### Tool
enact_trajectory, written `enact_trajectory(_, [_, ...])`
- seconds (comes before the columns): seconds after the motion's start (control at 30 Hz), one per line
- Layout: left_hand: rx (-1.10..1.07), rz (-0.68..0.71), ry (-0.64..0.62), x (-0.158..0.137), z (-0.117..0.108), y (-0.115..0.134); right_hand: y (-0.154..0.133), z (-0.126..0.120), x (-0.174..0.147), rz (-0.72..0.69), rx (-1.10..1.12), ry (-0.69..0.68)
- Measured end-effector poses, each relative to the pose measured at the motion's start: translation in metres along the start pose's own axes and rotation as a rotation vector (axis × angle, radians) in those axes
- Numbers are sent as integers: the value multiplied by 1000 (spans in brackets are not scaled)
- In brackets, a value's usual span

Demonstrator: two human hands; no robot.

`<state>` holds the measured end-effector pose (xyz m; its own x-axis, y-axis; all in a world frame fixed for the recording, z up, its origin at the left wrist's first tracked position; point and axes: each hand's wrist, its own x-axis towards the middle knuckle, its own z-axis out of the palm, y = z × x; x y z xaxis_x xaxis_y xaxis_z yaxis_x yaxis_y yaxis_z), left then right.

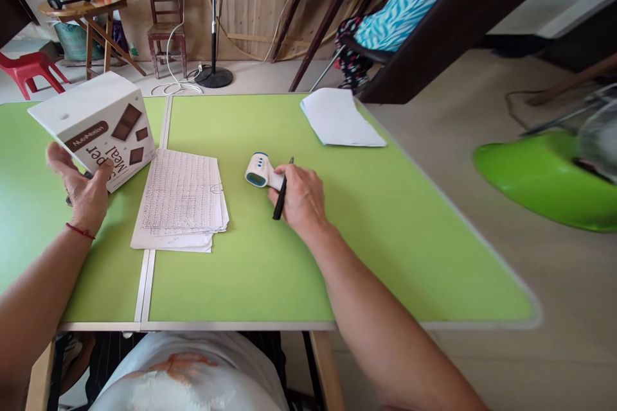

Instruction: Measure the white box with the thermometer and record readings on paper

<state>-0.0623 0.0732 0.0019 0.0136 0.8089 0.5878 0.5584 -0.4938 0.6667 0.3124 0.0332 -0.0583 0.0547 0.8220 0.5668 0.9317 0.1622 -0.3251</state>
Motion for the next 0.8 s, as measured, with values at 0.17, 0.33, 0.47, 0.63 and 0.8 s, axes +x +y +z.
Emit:
enact_trajectory(0.17, [218,204,-57,-13,-5,28,-41,-10,-9,-144,206,60])
enact_trajectory(0.33, [457,346,-330,-33,11,45,-70,-7,-24,-205,311,-160])
enact_trajectory(0.47, [640,117,-610,-40,21,40,-71,-5,-27,-210,352,-273])
enact_trajectory(0.63, [630,87,-746,-46,22,43,-76,-8,-27,-79,496,-377])
enact_trajectory(0.8, [602,102,-737,-51,24,58,-76,-6,-26,37,469,-301])
